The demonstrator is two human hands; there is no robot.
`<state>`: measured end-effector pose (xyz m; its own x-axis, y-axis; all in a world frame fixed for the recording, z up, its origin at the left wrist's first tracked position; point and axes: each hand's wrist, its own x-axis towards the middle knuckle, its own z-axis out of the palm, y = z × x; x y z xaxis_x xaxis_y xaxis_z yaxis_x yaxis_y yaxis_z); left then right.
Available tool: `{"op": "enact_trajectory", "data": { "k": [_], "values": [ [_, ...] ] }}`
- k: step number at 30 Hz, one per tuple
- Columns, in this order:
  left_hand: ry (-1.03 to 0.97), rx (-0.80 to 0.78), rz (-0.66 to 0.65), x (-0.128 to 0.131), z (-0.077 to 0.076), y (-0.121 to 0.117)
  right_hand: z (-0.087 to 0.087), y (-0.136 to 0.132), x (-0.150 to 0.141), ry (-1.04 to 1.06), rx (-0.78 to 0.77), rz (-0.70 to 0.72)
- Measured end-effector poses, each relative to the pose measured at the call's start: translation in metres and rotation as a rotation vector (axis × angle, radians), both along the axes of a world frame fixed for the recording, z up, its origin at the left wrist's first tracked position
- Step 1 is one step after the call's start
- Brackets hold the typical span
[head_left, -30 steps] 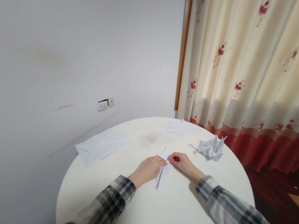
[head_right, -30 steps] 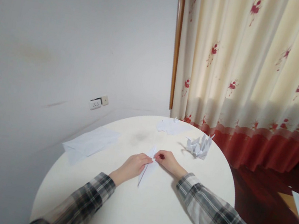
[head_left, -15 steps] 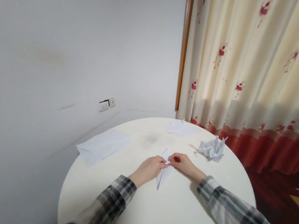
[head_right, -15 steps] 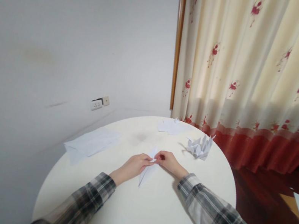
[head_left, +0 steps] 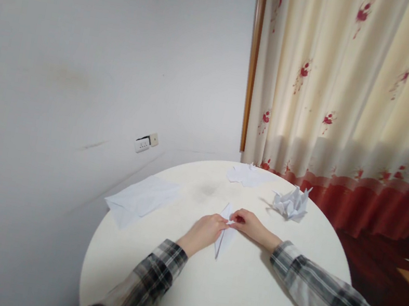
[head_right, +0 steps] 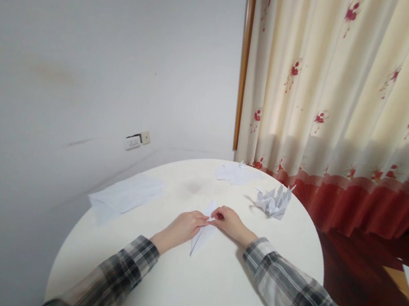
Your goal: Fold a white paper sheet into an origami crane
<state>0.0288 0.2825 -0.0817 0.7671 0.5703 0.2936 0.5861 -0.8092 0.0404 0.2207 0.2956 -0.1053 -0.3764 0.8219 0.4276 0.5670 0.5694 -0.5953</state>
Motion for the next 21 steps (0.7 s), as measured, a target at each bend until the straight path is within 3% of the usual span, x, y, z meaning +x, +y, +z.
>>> {"op": "enact_trajectory", "data": {
  "k": [9, 21],
  "values": [
    [0.018, 0.011, 0.000, 0.0015, 0.0036, -0.0015, -0.0010, 0.0026, 0.0004, -0.010, -0.009, 0.019],
    [-0.024, -0.053, 0.051, 0.0014, -0.0005, 0.0002, 0.0028, 0.0039, 0.0073, 0.000, -0.103, 0.172]
  ]
}}
